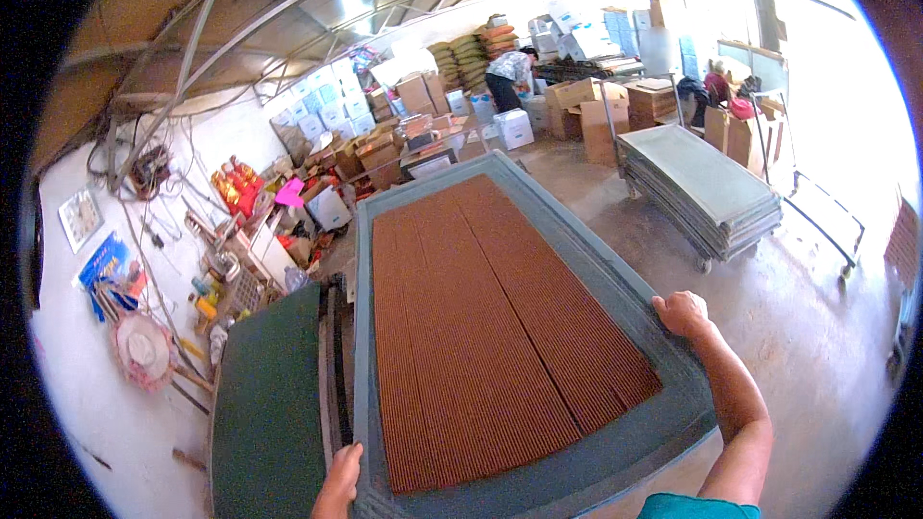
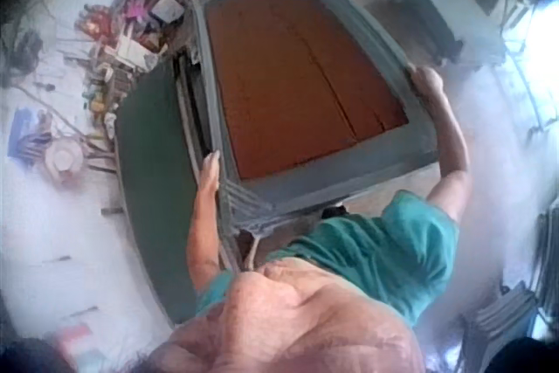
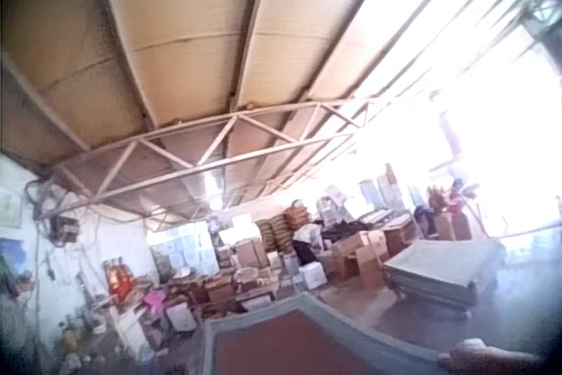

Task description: The person repeatedly picks up rectangular trays from a stack and places them onto a conveyor belt. They then pick up small brown cardboard pieces from the belt and arrange them inside the trays. The person continues this cycle of loading trays and arranging cardboard pieces throughout the video.

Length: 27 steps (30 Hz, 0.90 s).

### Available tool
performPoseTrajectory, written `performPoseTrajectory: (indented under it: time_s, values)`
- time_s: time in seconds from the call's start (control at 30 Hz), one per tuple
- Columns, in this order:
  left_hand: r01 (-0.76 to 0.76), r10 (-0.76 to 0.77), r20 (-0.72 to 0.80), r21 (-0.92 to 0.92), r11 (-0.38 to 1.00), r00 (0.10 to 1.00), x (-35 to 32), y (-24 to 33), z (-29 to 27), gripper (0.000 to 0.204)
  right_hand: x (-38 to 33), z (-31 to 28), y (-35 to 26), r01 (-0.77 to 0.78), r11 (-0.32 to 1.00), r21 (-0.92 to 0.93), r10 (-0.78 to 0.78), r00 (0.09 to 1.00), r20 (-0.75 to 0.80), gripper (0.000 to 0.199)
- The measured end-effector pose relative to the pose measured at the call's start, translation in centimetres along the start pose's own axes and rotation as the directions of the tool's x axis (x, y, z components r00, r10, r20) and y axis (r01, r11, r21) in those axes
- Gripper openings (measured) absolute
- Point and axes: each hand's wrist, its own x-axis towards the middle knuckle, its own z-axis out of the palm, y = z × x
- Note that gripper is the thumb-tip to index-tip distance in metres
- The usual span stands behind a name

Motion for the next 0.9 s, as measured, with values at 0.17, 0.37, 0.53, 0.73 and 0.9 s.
performPoseTrajectory:
  time_s: [0.17,0.37,0.53,0.73,0.9]
  values:
    - [-0.163,0.499,-0.220,0.772,0.615,0.838,-6.7,4.2,-2.1,0.045,1.2,-2.3,-1.3,0.189,0.846,-0.499,-0.201,0.979,0.030,0.030]
    - [-0.073,0.309,-0.490,0.443,0.894,0.815,-15.5,-7.7,-8.3,0.035,-7.0,-5.0,-13.2,0.541,0.820,-0.188,-0.557,0.679,-0.478,0.024]
    - [0.174,-0.016,-0.497,0.274,0.946,0.868,-28.7,-31.0,-7.5,0.032,-22.1,-5.2,-26.9,0.944,0.329,-0.018,-0.700,0.231,-0.676,0.014]
    - [0.567,-0.519,-0.460,-0.040,0.823,0.721,-45.9,-49.5,1.3,0.035,-42.9,0.6,-38.9,0.977,-0.139,0.160,-0.825,-0.025,-0.564,0.005]
    - [0.525,-0.904,-0.352,-0.736,0.427,0.241,-56.8,-59.7,14.7,0.037,-58.3,8.2,-42.1,0.801,-0.439,0.407,-0.883,-0.301,-0.361,0.009]
